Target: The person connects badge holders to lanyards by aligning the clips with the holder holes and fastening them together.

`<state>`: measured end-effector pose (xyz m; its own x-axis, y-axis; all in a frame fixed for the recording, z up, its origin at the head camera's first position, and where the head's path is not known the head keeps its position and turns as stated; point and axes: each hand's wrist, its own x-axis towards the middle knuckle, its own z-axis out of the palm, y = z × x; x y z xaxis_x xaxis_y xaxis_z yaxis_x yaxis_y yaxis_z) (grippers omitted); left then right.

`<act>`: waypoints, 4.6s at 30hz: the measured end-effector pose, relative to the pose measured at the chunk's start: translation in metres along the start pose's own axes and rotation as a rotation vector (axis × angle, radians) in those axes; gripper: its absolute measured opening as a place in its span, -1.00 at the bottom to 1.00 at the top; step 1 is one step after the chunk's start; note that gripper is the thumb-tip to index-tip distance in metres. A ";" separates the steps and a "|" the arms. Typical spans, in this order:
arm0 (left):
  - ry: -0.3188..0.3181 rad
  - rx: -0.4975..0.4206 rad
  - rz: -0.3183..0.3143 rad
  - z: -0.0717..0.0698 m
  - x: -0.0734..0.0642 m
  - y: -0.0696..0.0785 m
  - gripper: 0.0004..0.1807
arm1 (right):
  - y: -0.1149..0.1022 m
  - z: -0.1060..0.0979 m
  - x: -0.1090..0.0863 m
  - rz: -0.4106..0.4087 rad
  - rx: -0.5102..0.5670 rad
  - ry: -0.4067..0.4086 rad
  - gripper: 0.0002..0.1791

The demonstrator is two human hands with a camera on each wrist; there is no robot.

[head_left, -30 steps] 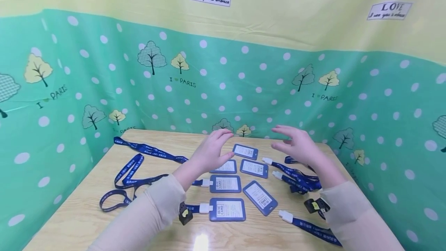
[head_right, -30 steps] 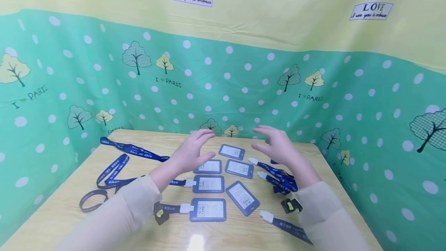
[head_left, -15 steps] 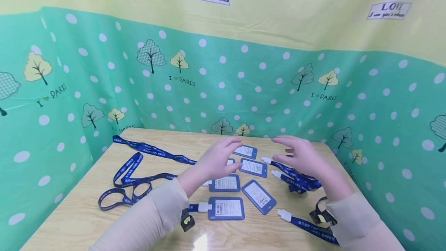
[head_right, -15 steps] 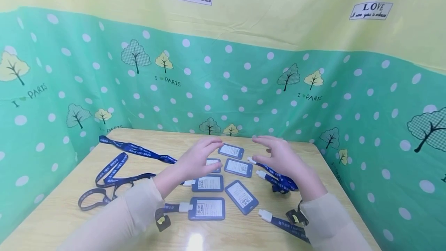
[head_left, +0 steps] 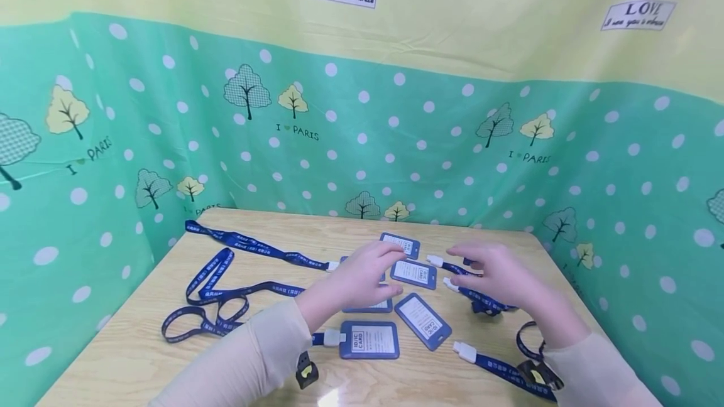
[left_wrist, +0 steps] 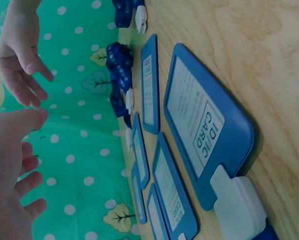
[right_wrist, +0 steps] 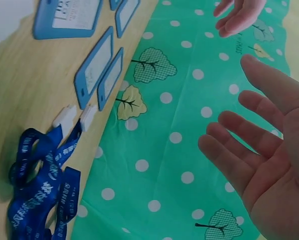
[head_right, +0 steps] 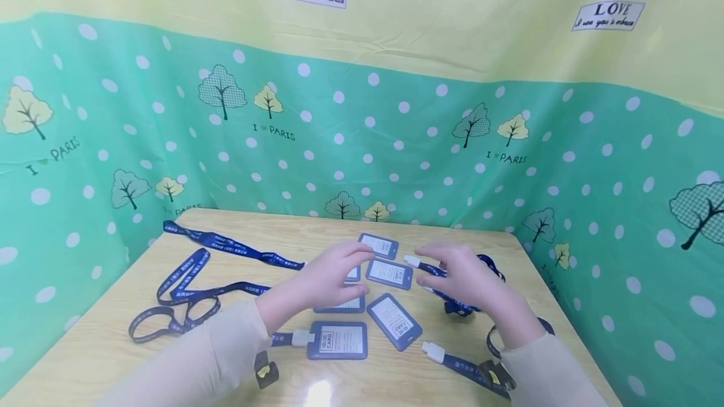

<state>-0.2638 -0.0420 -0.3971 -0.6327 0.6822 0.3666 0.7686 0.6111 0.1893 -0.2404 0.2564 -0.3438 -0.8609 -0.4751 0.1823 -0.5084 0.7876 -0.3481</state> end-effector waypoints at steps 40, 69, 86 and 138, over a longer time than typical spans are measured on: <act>-0.245 0.085 0.092 0.031 -0.025 0.034 -0.38 | 0.003 0.055 -0.050 0.163 0.032 -0.320 -0.68; -0.291 0.121 0.155 0.036 -0.036 0.045 -0.38 | 0.015 0.083 -0.063 0.097 0.038 -0.309 -0.79; -0.300 0.130 0.132 0.052 -0.022 0.048 -0.37 | 0.028 0.081 -0.063 0.190 0.004 -0.287 -0.74; -0.493 0.050 0.019 0.059 0.029 0.031 -0.22 | 0.037 0.072 -0.064 0.210 -0.024 -0.214 -0.81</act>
<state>-0.2636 0.0207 -0.4347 -0.5978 0.7944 -0.1076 0.7823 0.6074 0.1382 -0.2029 0.2877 -0.4343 -0.9242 -0.3710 -0.0906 -0.3224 0.8852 -0.3354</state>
